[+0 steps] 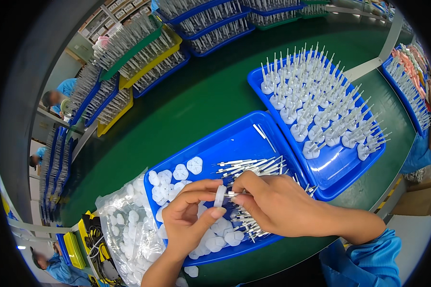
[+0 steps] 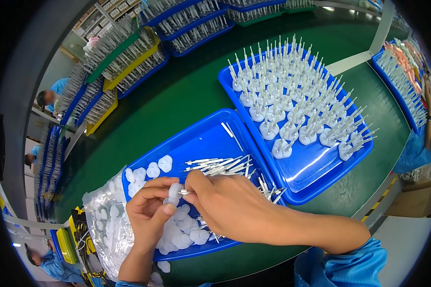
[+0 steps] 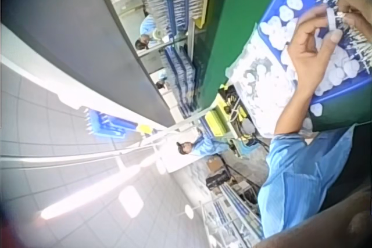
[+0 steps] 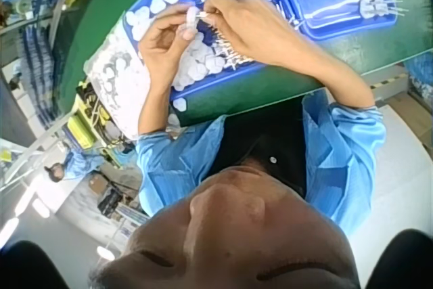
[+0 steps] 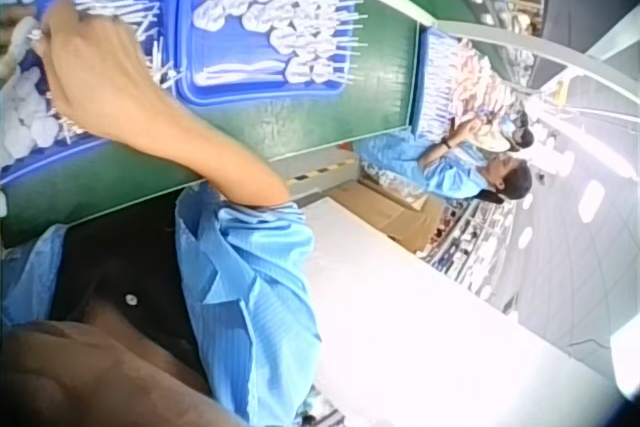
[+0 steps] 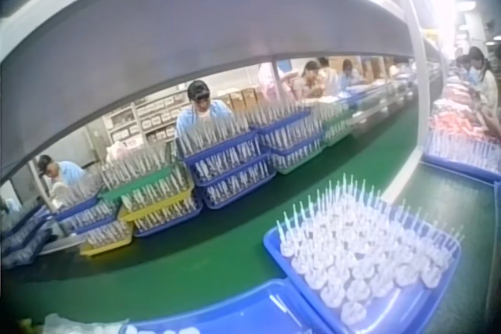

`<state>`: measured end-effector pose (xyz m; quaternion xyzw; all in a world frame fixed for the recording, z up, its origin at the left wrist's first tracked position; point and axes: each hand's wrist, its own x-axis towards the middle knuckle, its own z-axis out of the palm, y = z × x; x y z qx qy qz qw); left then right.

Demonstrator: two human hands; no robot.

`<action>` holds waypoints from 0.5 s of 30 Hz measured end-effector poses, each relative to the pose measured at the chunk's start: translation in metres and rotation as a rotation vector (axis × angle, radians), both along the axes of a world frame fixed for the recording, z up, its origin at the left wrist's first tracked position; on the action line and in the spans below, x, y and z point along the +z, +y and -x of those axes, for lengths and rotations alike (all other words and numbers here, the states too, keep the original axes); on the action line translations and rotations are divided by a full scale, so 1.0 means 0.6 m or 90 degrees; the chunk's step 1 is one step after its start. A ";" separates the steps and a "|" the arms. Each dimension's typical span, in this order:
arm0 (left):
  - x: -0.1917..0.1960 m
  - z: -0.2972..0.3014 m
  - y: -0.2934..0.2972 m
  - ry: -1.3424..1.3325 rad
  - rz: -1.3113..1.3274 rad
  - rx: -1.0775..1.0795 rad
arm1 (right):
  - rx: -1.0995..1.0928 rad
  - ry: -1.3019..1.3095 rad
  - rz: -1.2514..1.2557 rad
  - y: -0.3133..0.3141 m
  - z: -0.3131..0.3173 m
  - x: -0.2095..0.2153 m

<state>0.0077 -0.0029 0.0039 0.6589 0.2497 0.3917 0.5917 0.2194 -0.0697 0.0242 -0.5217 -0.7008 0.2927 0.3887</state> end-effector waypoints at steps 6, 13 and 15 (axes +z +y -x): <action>0.000 0.002 0.005 -0.054 0.046 -0.053 | 0.015 0.099 0.001 0.001 0.001 -0.006; -0.003 0.002 0.006 -0.070 0.100 -0.081 | -0.045 -0.068 -0.106 -0.005 0.012 -0.018; -0.007 0.004 0.005 -0.058 0.095 -0.079 | -0.053 -0.078 -0.112 -0.008 0.015 -0.016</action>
